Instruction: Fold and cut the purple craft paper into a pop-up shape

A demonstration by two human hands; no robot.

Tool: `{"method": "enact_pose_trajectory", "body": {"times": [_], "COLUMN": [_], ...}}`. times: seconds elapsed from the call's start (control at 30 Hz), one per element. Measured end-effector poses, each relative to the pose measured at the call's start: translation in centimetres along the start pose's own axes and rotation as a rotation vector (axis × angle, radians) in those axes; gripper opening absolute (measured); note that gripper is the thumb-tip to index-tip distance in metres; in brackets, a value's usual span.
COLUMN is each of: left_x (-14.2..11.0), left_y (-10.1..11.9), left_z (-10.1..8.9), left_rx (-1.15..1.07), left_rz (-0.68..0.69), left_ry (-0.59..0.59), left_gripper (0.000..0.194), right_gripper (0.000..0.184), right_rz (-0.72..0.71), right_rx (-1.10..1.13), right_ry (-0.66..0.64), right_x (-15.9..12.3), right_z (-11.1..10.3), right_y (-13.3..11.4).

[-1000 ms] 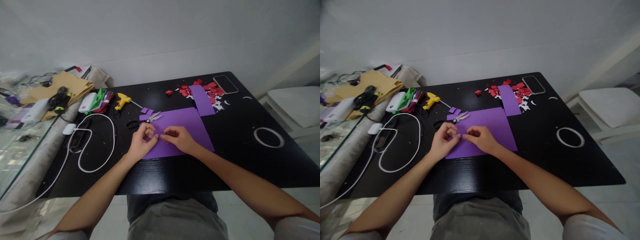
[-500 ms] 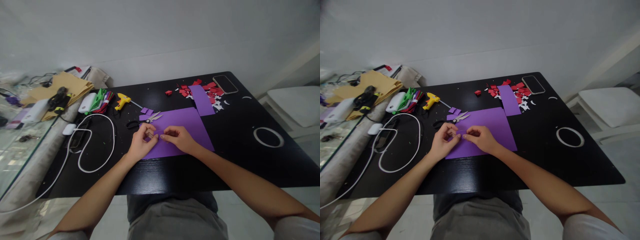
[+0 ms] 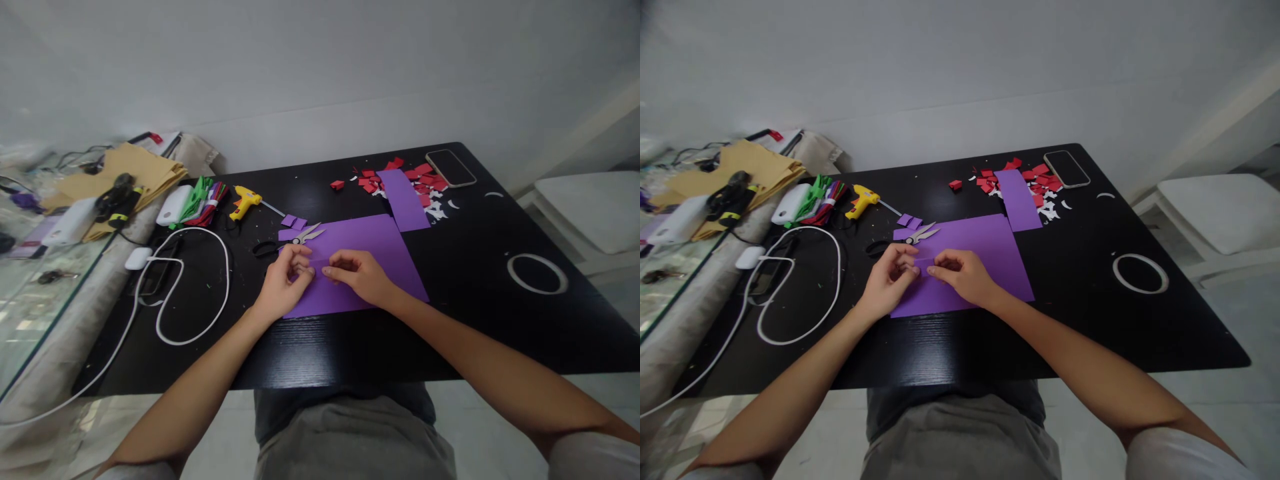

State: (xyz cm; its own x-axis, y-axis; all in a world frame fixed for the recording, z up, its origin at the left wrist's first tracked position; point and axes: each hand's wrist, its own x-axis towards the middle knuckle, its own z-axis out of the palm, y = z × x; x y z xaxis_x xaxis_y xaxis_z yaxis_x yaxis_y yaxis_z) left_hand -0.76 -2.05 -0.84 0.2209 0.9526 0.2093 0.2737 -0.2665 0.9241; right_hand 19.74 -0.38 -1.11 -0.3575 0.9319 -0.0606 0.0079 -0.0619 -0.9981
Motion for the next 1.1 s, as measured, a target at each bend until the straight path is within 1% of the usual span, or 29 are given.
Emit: {"method": "enact_pose_trajectory", "body": {"times": [0.13, 0.4, 0.7, 0.87, 1.1], "left_x": [0.08, 0.22, 0.18, 0.13, 0.26], "left_y": [0.19, 0.65, 0.57, 0.56, 0.66], "left_z": [-0.24, -0.13, -0.09, 0.04, -0.09], "left_rx": [0.073, 0.134, 0.189, 0.229, 0.257], "left_rz": [-0.012, 0.016, 0.065, 0.103, 0.15], "left_ry": [-0.022, -0.039, -0.043, -0.016, 0.012], "left_gripper": [0.009, 0.017, 0.019, 0.016, 0.019], "right_gripper": [0.026, 0.028, 0.034, 0.033, 0.036], "right_rz": [-0.008, -0.014, -0.033, -0.046, -0.029], "right_rx": [-0.004, -0.016, -0.034, -0.07, -0.069], "right_ry": [-0.003, -0.004, -0.024, -0.011, 0.007], "right_x": [-0.04, -0.09, -0.08, -0.07, -0.04], "right_z": [0.02, -0.05, 0.04, -0.25, -0.17], "right_y": [-0.05, 0.0, -0.01, -0.11, 0.04]}}
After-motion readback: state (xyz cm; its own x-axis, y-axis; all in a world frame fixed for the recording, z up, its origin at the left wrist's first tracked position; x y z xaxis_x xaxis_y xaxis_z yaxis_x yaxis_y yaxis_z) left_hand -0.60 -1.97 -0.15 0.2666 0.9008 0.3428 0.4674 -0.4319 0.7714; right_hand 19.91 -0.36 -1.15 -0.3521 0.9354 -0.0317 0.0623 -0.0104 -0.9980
